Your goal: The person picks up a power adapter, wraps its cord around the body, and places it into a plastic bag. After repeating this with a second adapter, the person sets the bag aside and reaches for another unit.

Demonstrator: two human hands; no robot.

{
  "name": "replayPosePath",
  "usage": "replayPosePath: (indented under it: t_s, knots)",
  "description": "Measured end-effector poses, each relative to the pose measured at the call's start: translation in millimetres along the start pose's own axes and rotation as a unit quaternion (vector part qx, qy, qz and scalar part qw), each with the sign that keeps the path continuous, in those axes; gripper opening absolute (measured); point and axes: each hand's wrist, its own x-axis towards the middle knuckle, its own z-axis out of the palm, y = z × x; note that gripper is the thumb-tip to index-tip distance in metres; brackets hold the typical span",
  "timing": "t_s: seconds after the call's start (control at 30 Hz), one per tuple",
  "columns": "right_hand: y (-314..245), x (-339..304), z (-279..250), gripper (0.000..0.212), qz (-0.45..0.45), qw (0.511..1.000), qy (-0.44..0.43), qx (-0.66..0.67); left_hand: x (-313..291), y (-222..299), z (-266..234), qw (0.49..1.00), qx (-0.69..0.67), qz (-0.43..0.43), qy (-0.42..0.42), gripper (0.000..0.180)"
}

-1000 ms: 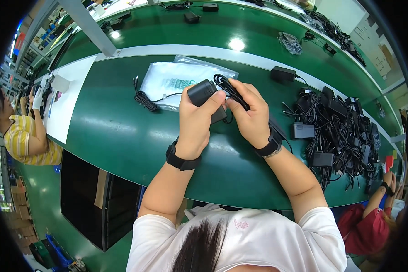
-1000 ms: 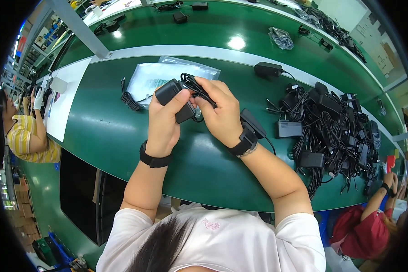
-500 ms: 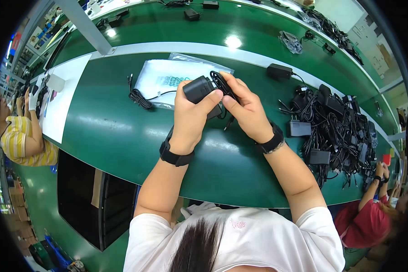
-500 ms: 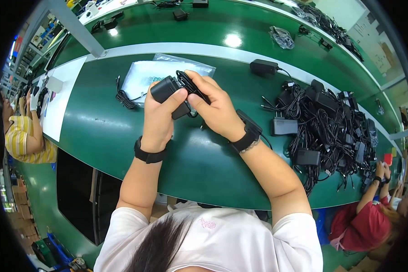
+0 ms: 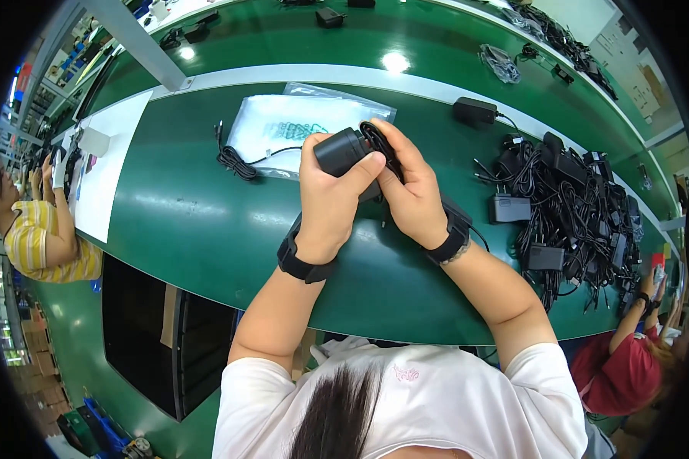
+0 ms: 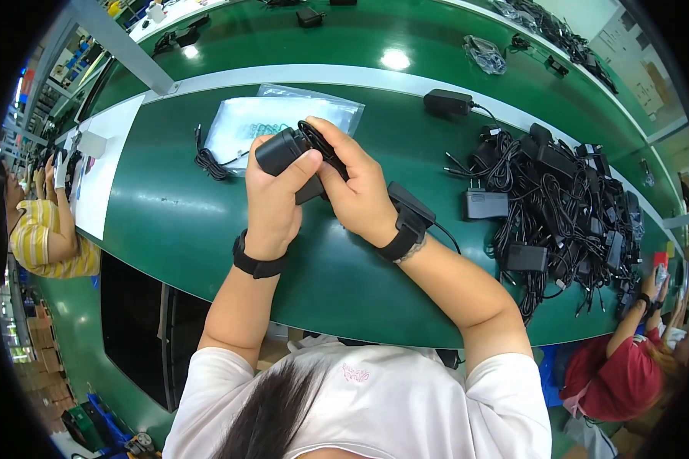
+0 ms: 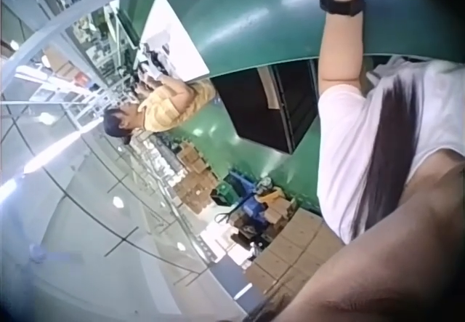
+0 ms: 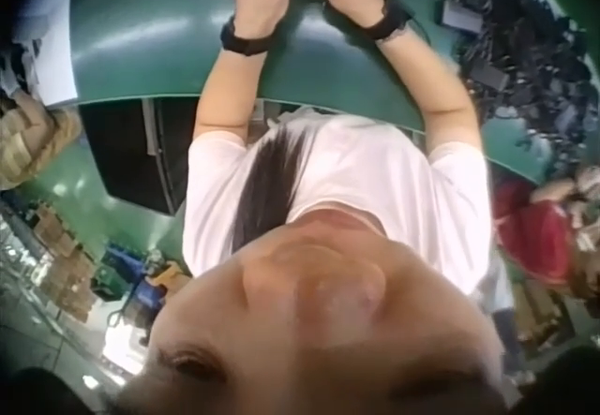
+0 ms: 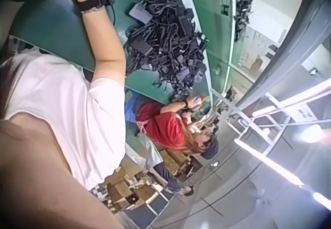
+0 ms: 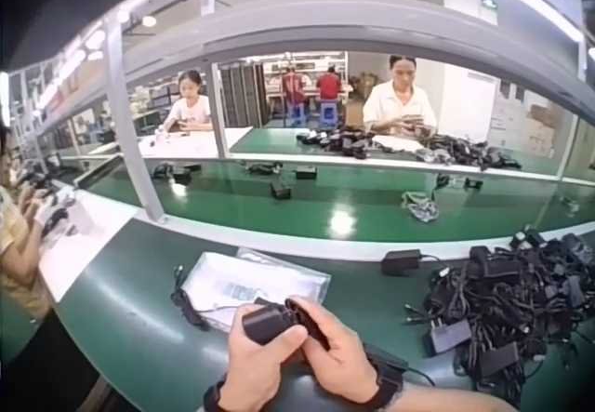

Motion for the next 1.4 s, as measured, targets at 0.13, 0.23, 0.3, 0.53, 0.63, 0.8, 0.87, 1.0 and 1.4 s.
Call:
replayPosePath:
  t_s: [0.13,0.23,0.3,0.53,0.63,0.8,0.87,1.0,1.4]
  knots:
    - [-9,4,-3,0.064,0.048,0.990,-0.075,0.110,3,4,-3,0.999,0.018,0.025,-0.014,0.040]
    - [-5,5,-1,0.072,-0.010,0.993,-0.096,0.070,3,6,-3,0.997,0.067,0.047,-0.010,0.042]
    - [-5,0,2,0.074,0.006,0.990,-0.090,0.110,3,7,-5,0.990,0.133,0.055,-0.011,0.044]
    - [-28,8,-5,0.063,-0.097,0.988,-0.093,-0.071,11,18,-16,0.956,0.167,0.229,0.081,0.049]
    - [-27,-1,-4,0.029,0.107,0.993,0.030,0.041,12,27,-26,0.872,0.287,0.378,0.125,0.051]
    - [-12,3,-5,0.036,0.429,0.749,-0.054,0.501,-1,12,-10,0.866,0.242,0.437,-0.021,0.057]
    - [-11,5,-8,0.032,0.371,0.774,0.006,0.514,-11,9,-3,0.927,0.193,0.316,-0.054,0.054]
    - [-23,12,-15,0.023,0.287,0.884,0.027,0.368,-7,4,1,0.994,-0.036,0.091,-0.043,0.052]
    - [-18,5,-11,0.027,0.185,0.942,-0.064,0.271,-4,5,12,0.986,0.016,0.153,0.071,0.044]
